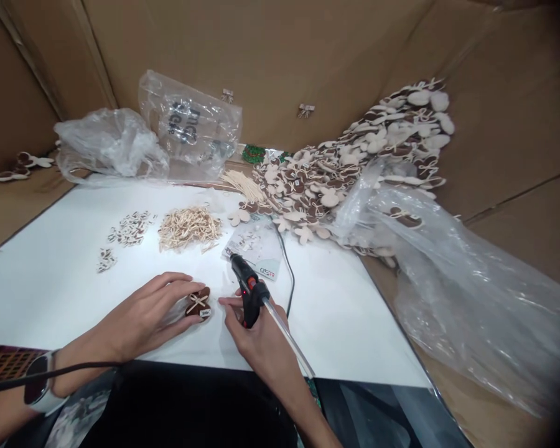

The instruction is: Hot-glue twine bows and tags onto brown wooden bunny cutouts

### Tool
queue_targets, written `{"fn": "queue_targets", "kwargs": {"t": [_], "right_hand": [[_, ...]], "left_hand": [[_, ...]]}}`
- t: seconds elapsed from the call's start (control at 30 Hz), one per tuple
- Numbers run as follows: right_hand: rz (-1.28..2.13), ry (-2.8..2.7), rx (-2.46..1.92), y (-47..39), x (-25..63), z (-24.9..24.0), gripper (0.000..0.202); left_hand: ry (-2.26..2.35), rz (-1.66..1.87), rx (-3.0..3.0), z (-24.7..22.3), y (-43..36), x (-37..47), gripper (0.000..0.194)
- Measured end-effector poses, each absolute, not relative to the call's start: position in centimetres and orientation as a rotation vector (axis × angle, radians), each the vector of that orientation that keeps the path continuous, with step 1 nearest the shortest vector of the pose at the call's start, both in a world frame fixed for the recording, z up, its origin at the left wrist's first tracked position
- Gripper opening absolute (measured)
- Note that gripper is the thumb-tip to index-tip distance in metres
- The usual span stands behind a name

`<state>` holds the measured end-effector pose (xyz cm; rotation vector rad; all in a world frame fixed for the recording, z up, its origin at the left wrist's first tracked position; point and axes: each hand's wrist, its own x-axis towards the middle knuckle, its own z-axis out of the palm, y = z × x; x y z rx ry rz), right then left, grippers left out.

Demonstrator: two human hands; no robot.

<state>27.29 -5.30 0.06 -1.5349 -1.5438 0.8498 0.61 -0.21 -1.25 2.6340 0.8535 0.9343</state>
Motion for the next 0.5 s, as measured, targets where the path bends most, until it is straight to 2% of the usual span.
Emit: {"fn": "queue_targets", "kwargs": {"t": [0.2, 0.43, 0.5], "right_hand": [[0.885, -1.574, -1.516, -5.7, 27.1, 0.4, 0.015], [0.959, -1.618, -1.463, -5.5, 26.9, 0.3, 0.038], [0.942, -1.628, -1.48, -5.4, 27.0, 0.5, 0.032]], "left_hand": [[0.791, 0.908, 2.542, -1.6, -0.3, 0.8, 0.041], [0.752, 0.884, 2.437, -1.5, -1.0, 1.5, 0.04], [0.765, 0.896, 2.335, -1.4, -1.2, 2.0, 0.041]]}}
